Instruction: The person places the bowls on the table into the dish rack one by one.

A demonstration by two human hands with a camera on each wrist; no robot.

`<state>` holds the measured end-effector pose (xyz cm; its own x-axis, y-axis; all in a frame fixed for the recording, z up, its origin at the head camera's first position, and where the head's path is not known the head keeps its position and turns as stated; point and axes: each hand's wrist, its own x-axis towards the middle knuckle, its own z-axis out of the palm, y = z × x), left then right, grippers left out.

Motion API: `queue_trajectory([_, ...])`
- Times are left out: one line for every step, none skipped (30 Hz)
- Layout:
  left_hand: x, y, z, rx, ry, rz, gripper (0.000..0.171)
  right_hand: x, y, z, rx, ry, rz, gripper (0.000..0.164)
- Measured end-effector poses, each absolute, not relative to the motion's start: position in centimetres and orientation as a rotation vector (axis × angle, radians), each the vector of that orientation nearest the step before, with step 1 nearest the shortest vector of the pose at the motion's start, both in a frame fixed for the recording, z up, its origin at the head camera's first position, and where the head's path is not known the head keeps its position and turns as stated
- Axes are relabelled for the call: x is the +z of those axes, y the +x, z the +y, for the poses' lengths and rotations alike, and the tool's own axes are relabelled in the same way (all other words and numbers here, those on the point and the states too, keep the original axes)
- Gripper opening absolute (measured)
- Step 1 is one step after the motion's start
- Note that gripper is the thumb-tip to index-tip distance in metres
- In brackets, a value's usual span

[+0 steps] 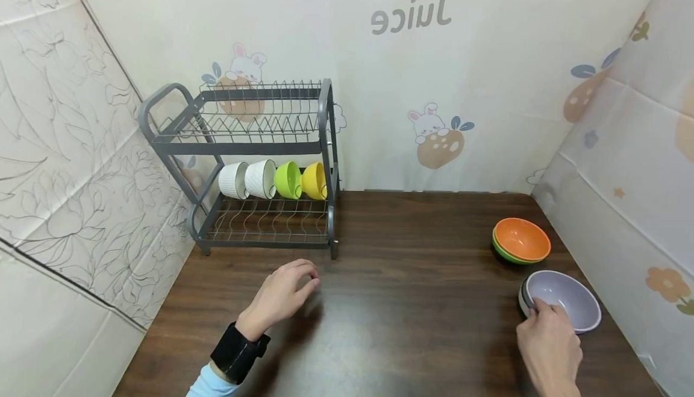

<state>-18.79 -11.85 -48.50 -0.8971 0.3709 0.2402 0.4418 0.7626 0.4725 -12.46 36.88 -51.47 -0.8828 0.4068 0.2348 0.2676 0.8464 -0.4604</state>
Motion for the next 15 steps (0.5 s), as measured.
queue_trajectory([-48.47, -18.83, -11.85, -0.806, -0.657, -2.821, 0.006, -51.58, -12.36, 36.95, 0.602, -0.494, -2.69, 0.029])
queue_trajectory([-48.41, -18.88, -11.84, -0.808, -0.66, -2.819, 0.006, -51.68, -12.27, 37.01, 0.6, -0.481, -2.676, 0.028])
queue_trajectory([-48.36, -18.93, -11.82, -0.81, -0.662, -2.816, 0.006, -51.76, -12.2, 37.06, 0.593, -0.468, -2.661, 0.027])
queue_trajectory([-48.32, -18.97, -11.81, -0.813, -0.664, -2.814, 0.006, -51.82, -12.15, 37.12, 0.586, -0.456, -2.648, 0.027])
queue_trajectory([-48.31, -19.0, -11.79, -0.816, -0.664, -2.812, 0.006, -51.86, -12.11, 37.17, 0.577, -0.445, -2.634, 0.026])
queue_trajectory([-48.29, -19.03, -11.77, -0.818, -0.664, -2.811, 0.006, -51.86, -12.13, 37.22, 0.569, -0.435, -2.62, 0.026])
queue_trajectory([-48.29, -19.05, -11.75, -0.818, -0.663, -2.81, 0.006, -51.85, -12.17, 37.27, 0.563, -0.429, -2.607, 0.026])
queue_trajectory([-48.3, -19.08, -11.71, -0.82, -0.661, -2.809, 0.006, -51.85, -12.19, 37.28, 0.557, -0.426, -2.593, 0.027])
queue_trajectory([-48.32, -19.1, -11.68, -0.821, -0.66, -2.807, 0.006, -51.83, -12.24, 37.3, 0.552, -0.425, -2.585, 0.027])
queue_trajectory([-48.35, -19.11, -11.65, -0.824, -0.659, -2.805, 0.006, -51.81, -12.27, 37.29, 0.551, -0.429, -2.58, 0.029])
queue_trajectory([-48.38, -19.09, -11.63, -0.826, -0.657, -2.805, 0.006, -51.79, -12.3, 37.28, 0.548, -0.431, -2.58, 0.03])
queue_trajectory([-48.41, -19.07, -11.6, -0.829, -0.655, -2.805, 0.006, -51.78, -12.31, 37.25, 0.549, -0.436, -2.582, 0.031])
queue_trajectory([-48.45, -19.04, -11.58, -0.834, -0.652, -2.807, 0.006, -51.78, -12.28, 37.21, 0.548, -0.444, -2.589, 0.033])
queue_trajectory([-48.5, -18.99, -11.57, -0.839, -0.649, -2.808, 0.006, -51.77, -12.25, 37.17, 0.547, -0.453, -2.595, 0.034])
queue_trajectory([-48.53, -18.93, -11.55, -0.843, -0.647, -2.811, 0.006, -51.77, -12.21, 37.14, 0.548, -0.459, -2.601, 0.035])
